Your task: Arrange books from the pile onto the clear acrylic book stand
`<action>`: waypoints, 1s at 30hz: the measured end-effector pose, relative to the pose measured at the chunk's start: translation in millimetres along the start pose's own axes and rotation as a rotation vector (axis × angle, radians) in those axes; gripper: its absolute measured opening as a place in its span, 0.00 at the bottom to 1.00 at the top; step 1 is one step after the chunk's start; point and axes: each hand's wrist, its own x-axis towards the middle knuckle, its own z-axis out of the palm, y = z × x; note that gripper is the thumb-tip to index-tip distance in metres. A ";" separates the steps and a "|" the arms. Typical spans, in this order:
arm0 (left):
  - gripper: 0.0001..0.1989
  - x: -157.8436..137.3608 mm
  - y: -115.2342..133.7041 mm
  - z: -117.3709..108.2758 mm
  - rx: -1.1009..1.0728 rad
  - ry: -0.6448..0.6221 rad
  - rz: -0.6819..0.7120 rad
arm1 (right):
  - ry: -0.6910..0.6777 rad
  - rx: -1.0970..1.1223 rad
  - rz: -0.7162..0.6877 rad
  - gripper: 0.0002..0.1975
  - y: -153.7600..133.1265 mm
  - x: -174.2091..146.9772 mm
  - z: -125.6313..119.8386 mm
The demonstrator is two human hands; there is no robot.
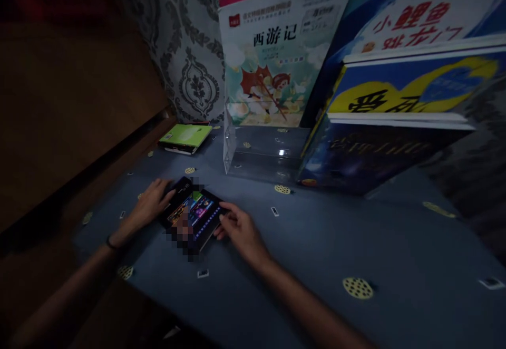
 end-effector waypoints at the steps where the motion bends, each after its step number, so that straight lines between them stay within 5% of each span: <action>1: 0.24 -11.1 -0.6 -1.8 -0.049 -0.021 0.039 | 0.008 0.022 0.016 0.33 -1.0 -0.9 0.0; 6: 0.42 -47.5 5.4 -6.2 -0.145 -0.245 0.417 | 0.082 0.163 0.079 0.33 -4.5 -5.0 -0.1; 10: 0.36 -59.3 15.5 5.1 -0.043 -0.197 0.455 | 0.108 0.158 0.098 0.29 -9.3 -13.8 -1.5; 16: 0.36 -78.7 60.9 28.1 0.025 -0.072 0.460 | 0.198 -0.215 -0.040 0.29 -14.6 -21.6 -34.1; 21: 0.35 -88.2 106.9 28.8 0.005 -0.066 0.593 | 0.296 -0.552 -0.121 0.24 -10.7 -21.5 -71.9; 25: 0.22 -61.8 94.0 20.5 -0.056 -0.103 0.471 | 0.267 -1.002 -0.103 0.19 -19.5 -33.1 -78.4; 30: 0.21 -31.6 50.2 17.6 -0.244 -0.147 0.353 | 0.333 -1.484 -0.082 0.18 -31.2 -41.4 -64.1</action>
